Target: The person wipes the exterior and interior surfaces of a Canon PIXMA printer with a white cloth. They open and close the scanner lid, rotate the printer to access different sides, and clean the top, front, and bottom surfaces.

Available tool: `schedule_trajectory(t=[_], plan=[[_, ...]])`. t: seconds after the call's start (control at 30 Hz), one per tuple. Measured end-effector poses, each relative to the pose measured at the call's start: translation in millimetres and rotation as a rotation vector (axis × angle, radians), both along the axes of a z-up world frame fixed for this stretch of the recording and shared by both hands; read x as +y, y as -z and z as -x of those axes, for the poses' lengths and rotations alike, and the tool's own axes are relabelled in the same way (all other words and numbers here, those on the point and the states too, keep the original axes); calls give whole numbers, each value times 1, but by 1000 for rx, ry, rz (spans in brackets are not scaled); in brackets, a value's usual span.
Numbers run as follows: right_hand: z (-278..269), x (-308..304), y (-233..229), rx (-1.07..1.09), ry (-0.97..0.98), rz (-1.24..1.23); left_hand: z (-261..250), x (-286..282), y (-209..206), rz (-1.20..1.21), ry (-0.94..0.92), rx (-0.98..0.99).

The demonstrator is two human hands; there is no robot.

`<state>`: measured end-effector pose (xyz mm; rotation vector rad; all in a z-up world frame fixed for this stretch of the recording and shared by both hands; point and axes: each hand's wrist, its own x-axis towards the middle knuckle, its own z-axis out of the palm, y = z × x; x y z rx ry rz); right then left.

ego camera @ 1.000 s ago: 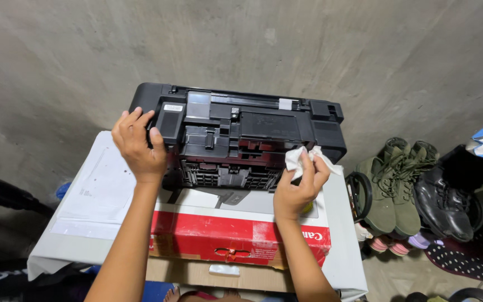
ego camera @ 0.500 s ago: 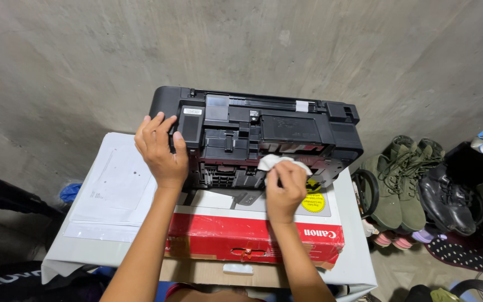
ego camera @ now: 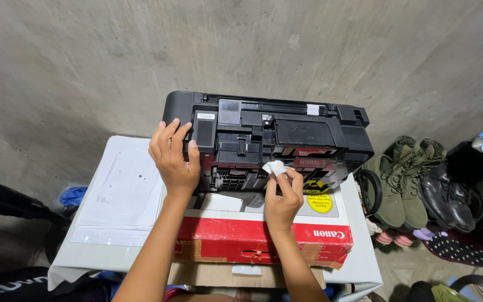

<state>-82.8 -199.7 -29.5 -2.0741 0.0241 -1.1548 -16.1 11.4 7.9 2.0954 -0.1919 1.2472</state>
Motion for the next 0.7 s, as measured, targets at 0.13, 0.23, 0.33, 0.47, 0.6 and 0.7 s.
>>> schedule_trajectory(t=[0.13, 0.23, 0.33, 0.47, 0.6, 0.7], plan=[[3, 0, 0, 40, 35, -138, -1, 2, 1, 2, 22, -6], [8, 8, -4, -15, 47, -113, 1, 6, 1, 13, 58, -3], [7, 23, -15, -53, 1, -11, 2, 7, 1, 15, 67, -3], [0, 41, -38, 270, -63, 89, 3, 8, -1, 10, 67, -3], [3, 46, -54, 489, -30, 302, 5, 10, -4, 19, 89, 5], [6, 48, -53, 515, -7, 293, 10, 12, -5, 77, 158, 15]])
